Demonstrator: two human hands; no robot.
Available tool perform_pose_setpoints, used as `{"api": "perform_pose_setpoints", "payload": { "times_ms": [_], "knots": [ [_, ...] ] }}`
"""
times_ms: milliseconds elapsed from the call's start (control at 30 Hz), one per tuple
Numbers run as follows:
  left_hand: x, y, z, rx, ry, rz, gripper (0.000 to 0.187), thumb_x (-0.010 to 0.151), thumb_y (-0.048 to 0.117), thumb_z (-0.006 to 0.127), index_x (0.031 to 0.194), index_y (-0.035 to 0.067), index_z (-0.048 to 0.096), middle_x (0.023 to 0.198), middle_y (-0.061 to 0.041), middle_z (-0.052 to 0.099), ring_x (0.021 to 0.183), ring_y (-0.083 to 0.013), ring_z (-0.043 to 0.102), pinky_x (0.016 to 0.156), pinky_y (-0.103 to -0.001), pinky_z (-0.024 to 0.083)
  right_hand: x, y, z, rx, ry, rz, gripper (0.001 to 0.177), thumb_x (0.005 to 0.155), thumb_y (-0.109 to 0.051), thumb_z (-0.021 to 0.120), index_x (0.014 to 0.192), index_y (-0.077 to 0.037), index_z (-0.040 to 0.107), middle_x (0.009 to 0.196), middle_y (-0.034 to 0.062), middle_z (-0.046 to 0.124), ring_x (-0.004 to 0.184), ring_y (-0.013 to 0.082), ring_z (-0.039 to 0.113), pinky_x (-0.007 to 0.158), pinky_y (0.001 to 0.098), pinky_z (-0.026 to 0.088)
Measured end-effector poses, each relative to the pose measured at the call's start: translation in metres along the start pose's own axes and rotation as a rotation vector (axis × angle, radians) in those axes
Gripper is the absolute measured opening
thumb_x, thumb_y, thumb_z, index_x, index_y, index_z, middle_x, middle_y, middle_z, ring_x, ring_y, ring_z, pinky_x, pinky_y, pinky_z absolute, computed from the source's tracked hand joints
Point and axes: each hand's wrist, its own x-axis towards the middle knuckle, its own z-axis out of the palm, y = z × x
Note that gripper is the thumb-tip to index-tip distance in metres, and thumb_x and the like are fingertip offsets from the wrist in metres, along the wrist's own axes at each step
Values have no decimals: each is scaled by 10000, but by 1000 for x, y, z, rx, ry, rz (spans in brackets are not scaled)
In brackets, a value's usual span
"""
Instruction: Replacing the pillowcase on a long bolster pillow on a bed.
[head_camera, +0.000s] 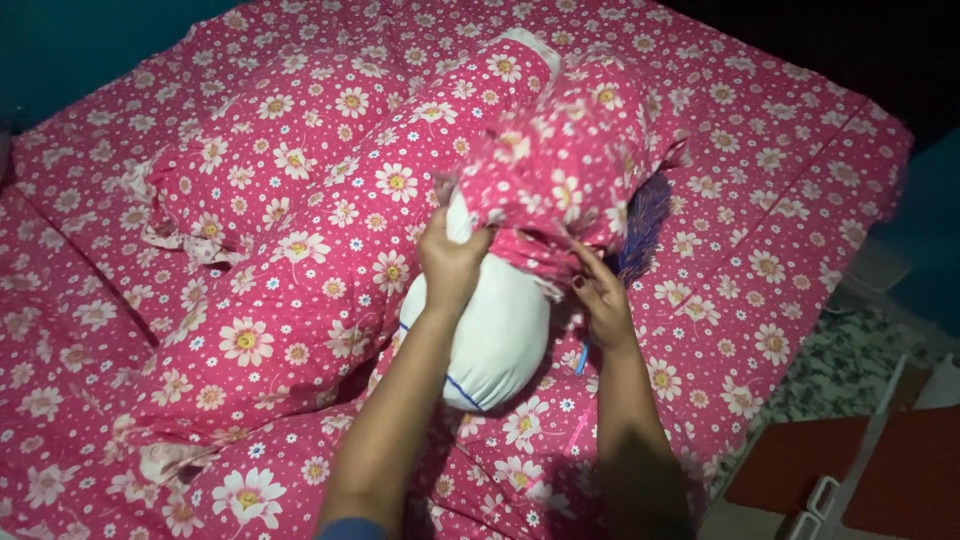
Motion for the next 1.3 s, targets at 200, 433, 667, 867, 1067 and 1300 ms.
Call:
{"api": "perform_pose_setpoints", "payload": {
  "times_ms": [200,433,667,867,1067,1300],
  "knots": [
    [18,6,29,753,-167,825,387,762,146,814,1095,26,657,817,-106,631,778,-294,644,718,-446,506,0,39,-20,159,141,-136,519,1026,-173,593,1512,-18,495,1546,129,540,1429,215,523,1209,338,394],
    [-10,-49,55,1094,-429,871,290,760,281,735,938,69,645,778,-106,625,750,-298,627,663,-450,469,22,66,-16,-205,629,103,273,1054,-121,635,1280,11,712,1104,49,713,877,149,579,764,296,466],
    [-22,-53,58,1070,-785,532,140,832,154,647,935,63,676,823,-151,689,798,-346,672,675,-478,514,26,78,-30,-369,666,53,403,909,-55,659,1309,-14,633,1174,81,648,1033,158,635,892,279,524],
    [4,-38,6,1024,-598,511,134,844,129,645,953,60,681,975,-149,715,990,-335,670,856,-491,501,35,93,-35,-1055,716,-49,346,860,-41,761,1201,-90,733,1154,131,652,1073,283,591,941,385,504],
    [-2,-85,-42,713,-332,446,339,915,120,622,1234,8,624,1200,-181,675,1127,-374,617,977,-503,458,17,113,-2,-678,325,-49,276,952,-27,609,1209,-45,709,1220,94,671,1148,247,628,1001,392,525],
    [-8,-139,-54,623,-311,305,332,979,244,592,1264,94,670,1364,-184,618,1321,-415,546,1120,-476,382,-21,101,44,-24,-653,531,242,1052,-131,627,1226,27,680,1042,107,707,967,151,648,905,367,528]
  ]
}}
